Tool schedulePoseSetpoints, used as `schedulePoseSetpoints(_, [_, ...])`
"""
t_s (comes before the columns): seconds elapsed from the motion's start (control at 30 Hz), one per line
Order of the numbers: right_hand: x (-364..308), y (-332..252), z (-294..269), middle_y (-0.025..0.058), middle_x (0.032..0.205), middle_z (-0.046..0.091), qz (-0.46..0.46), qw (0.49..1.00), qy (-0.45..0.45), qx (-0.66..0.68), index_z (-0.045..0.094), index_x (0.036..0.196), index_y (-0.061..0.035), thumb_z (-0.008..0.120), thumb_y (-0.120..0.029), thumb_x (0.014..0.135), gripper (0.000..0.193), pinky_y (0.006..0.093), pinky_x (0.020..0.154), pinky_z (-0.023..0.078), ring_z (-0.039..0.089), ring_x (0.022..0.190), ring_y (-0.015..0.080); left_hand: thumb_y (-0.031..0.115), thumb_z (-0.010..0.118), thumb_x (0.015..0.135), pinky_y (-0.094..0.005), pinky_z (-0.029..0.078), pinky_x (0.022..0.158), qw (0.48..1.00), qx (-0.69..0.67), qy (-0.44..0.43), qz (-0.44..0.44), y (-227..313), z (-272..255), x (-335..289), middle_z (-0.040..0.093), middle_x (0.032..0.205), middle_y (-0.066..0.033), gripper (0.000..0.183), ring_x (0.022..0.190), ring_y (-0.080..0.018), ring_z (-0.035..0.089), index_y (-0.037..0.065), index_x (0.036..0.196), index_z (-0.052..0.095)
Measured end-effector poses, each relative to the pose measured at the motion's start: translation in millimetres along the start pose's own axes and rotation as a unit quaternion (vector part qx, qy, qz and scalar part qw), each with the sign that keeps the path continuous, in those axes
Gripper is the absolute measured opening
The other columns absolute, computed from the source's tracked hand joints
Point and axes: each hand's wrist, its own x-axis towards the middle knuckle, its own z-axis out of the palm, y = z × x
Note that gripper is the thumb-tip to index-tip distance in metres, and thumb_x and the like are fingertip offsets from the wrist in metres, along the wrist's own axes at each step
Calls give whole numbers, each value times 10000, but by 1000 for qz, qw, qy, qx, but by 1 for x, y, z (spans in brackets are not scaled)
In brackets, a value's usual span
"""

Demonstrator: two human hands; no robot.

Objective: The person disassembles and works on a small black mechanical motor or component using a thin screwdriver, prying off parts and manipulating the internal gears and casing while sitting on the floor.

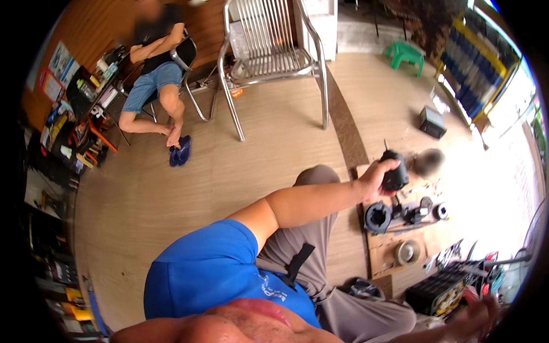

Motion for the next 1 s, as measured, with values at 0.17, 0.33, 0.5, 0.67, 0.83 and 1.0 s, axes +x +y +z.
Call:
schedulePoseSetpoints(0.17, [-141,112,140,24,677,545,202,930,-307,4,580,1248,-7,584,-41,926,324,310,536,423,488,598,122,439,662,792,-363,532,538,996,70,52,-2,-7,4,-1,663,797,-49,382,666,-187,637,156,1040,602])
schedulePoseSetpoints(0.33, [-184,60,181,172,663,616,173,802,-572,-6,644,1143,-9,721,-161,815,369,398,583,465,582,581,279,427,666,780,-348,523,510,993,93,74,4,-20,-21,2,657,804,-51,378,654,-183,637,162,1039,595])
schedulePoseSetpoints(0.5, [-171,37,182,169,699,649,203,791,-578,-2,665,1146,-66,708,-225,833,354,407,596,481,610,603,293,384,674,796,-324,492,463,995,97,35,14,-20,-13,-6,641,772,-46,312,610,-165,616,162,1000,593])
schedulePoseSetpoints(0.67, [-175,45,185,183,739,669,196,790,-581,-13,659,1162,-83,711,-246,831,373,427,631,498,647,665,322,417,656,806,-347,500,498,991,121,44,22,-17,-10,-9,639,774,-38,328,630,-166,618,165,1006,597])
schedulePoseSetpoints(0.83, [-195,62,191,176,754,671,195,786,-587,-1,650,1167,-55,713,-230,830,386,403,622,492,641,660,294,439,652,782,-382,499,566,991,124,55,12,-18,-9,-9,650,774,-28,330,679,-164,618,162,961,640])
schedulePoseSetpoints(1.0, [-204,67,190,207,762,659,217,777,-590,19,642,1165,-46,703,-181,819,376,408,652,499,643,685,326,436,657,796,-391,504,586,992,123,28,2,-18,-11,-3,649,837,-16,369,727,-169,628,205,1073,579])
